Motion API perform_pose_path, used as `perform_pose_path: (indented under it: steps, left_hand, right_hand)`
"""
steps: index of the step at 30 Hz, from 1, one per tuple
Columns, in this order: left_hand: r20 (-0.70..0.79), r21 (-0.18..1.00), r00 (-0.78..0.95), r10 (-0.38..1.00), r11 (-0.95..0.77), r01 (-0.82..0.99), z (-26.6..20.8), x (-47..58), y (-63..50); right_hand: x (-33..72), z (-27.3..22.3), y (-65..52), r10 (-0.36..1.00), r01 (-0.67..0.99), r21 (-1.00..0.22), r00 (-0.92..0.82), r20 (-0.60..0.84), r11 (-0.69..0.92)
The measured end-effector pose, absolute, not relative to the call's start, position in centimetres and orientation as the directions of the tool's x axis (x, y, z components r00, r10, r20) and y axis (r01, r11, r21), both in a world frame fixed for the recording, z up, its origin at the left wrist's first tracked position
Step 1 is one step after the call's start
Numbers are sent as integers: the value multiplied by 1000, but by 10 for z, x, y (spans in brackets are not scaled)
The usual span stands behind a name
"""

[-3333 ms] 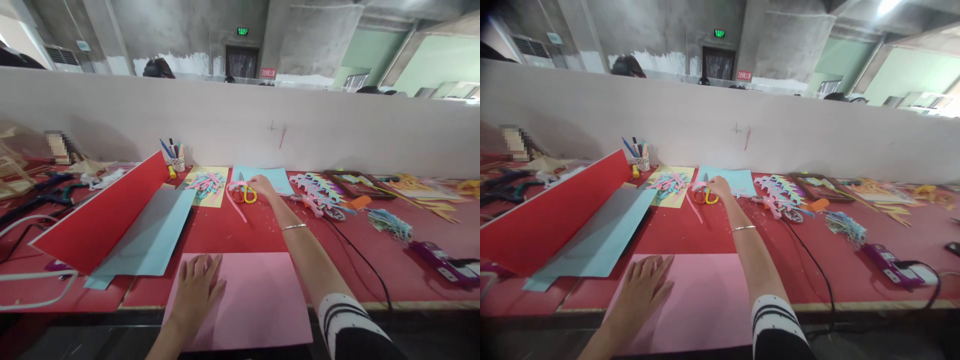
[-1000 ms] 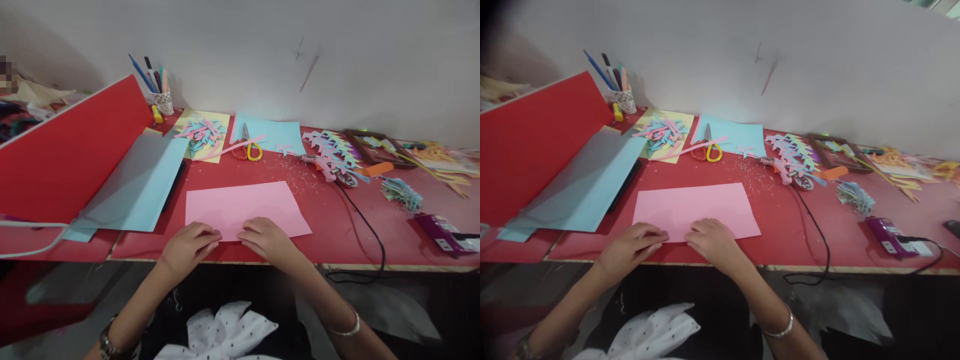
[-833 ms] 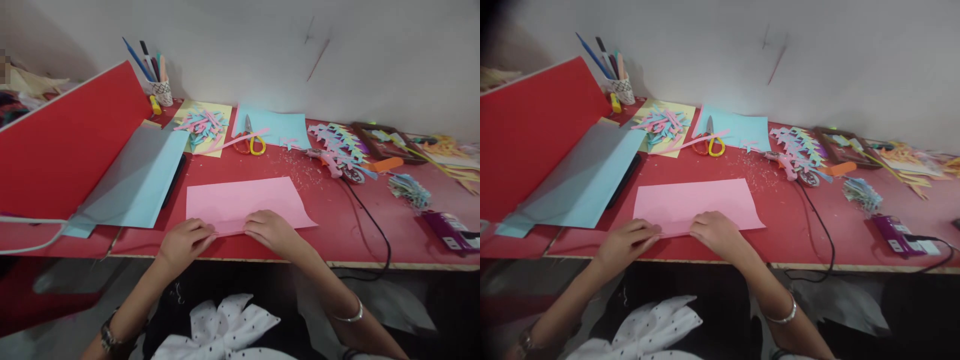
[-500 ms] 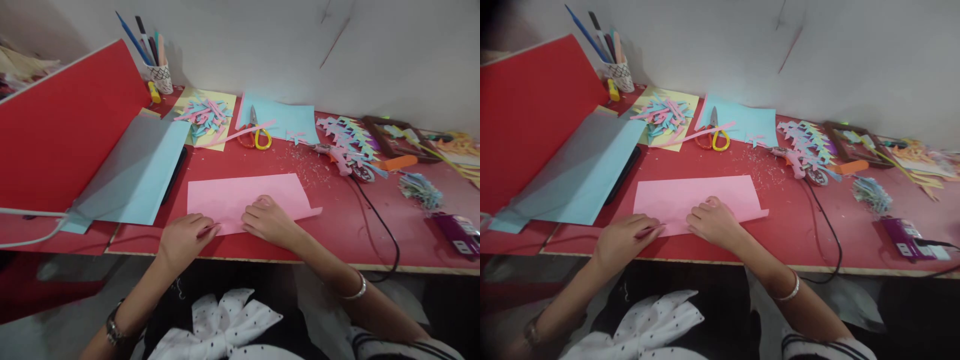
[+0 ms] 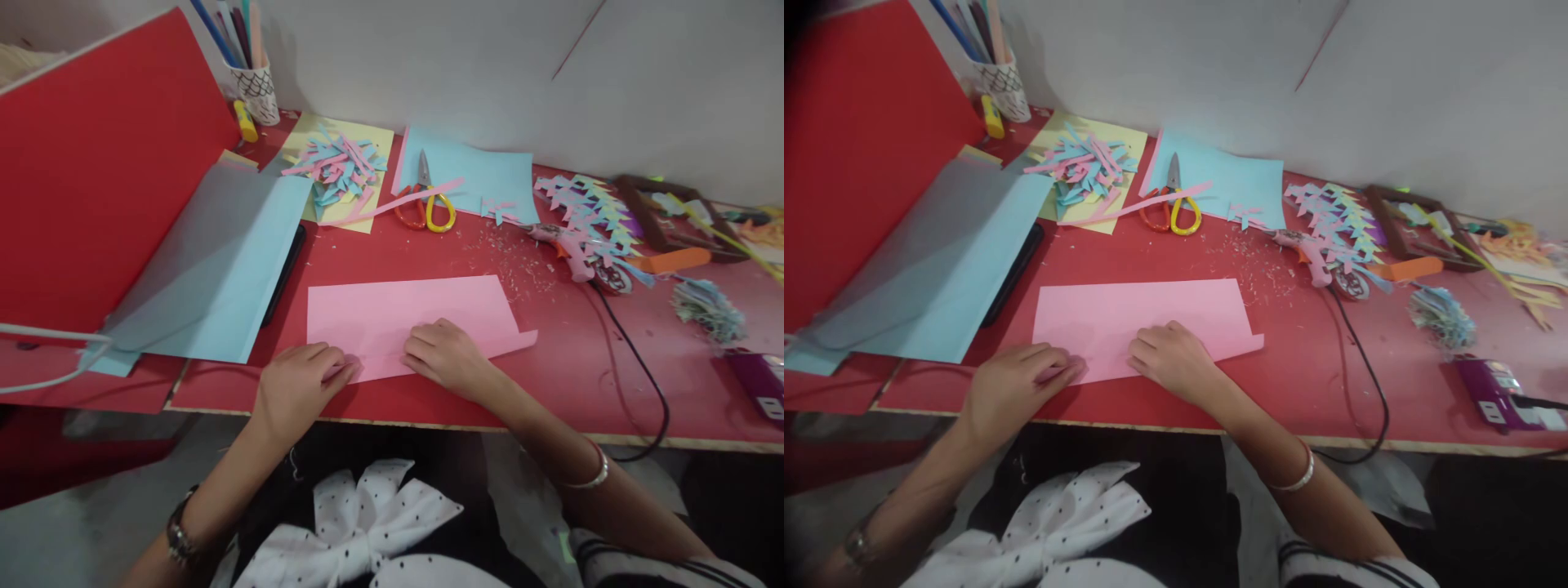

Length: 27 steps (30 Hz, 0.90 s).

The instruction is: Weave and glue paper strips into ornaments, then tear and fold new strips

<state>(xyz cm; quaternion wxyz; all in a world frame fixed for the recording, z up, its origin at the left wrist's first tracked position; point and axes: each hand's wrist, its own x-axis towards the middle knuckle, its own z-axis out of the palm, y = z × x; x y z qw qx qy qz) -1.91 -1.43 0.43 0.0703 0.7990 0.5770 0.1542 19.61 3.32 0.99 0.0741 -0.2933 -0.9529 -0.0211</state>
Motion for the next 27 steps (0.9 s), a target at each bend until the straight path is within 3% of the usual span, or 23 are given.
perform_pose_path:
  steps: [7, 15, 21, 27]
  left_hand:
    - [131, 304, 280, 951, -308, 902, 5, -23, -15]
    - [187, 221, 281, 941, -319, 922, 6, -22, -16]
    - [164, 240, 291, 943, -324, 915, 7, -22, -16]
    - [100, 237, 287, 953, -302, 923, 7, -23, -15]
  right_hand:
    - [195, 12, 30, 586, 584, -56, -799, 133, 810]
    - [200, 11, 28, 668, 654, -135, -732, 135, 744]
    - [228, 13, 33, 649, 611, -231, -742, 168, 758]
    - [254, 12, 31, 730, 695, -225, -668, 148, 682]
